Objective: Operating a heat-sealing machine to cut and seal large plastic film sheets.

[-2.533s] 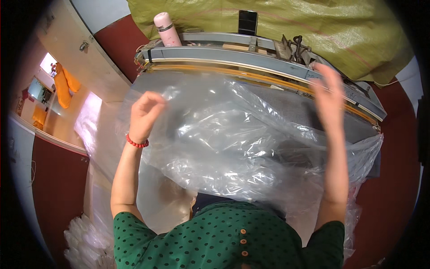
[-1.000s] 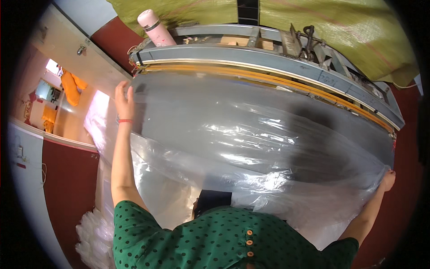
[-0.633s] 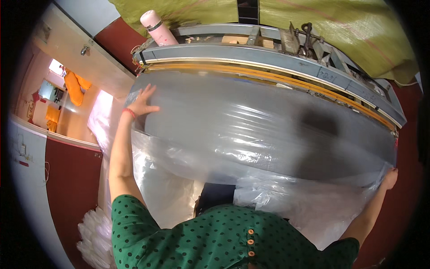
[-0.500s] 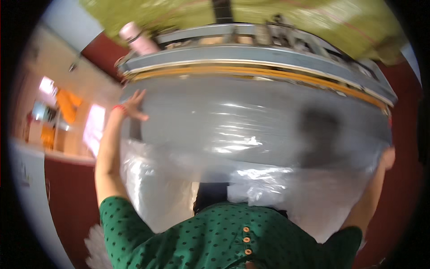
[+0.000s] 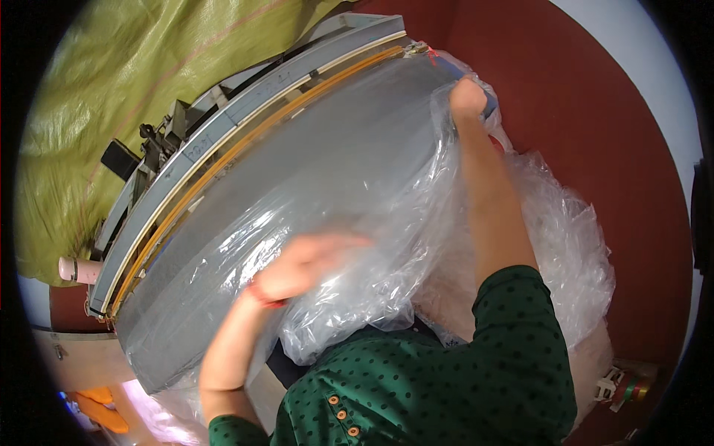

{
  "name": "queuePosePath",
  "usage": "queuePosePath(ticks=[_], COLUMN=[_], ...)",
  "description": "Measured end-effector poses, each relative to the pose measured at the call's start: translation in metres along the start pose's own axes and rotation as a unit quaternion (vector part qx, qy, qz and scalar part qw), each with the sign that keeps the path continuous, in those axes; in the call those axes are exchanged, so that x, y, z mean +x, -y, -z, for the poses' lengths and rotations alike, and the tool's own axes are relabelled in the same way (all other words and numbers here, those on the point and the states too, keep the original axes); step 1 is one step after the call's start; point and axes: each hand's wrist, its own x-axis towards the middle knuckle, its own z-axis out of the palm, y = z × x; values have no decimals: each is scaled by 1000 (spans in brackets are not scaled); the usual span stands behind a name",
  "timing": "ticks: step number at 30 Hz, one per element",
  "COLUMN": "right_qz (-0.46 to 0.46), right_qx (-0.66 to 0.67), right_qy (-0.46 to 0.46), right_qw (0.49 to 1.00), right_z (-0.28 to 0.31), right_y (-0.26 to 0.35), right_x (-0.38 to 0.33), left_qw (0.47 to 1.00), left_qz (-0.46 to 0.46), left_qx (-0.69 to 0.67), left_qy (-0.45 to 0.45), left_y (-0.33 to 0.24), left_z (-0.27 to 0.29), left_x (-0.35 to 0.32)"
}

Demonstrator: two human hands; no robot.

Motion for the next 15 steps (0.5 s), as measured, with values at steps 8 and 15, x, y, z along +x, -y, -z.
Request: queuePosePath(ticks=[8, 15], right_qz=[-18, 28], right_qx=[6, -20], right_qy=[8, -29], right_qw=[1000, 999], right_z=[6, 2], right_y=[2, 4], right_x=[0, -6], left_qw=[987, 980], left_qz=[125, 112], left_qx=[38, -100], left_qy=[-91, 130], left_y=[55, -19], left_z=[-70, -1], left_x=[122, -17])
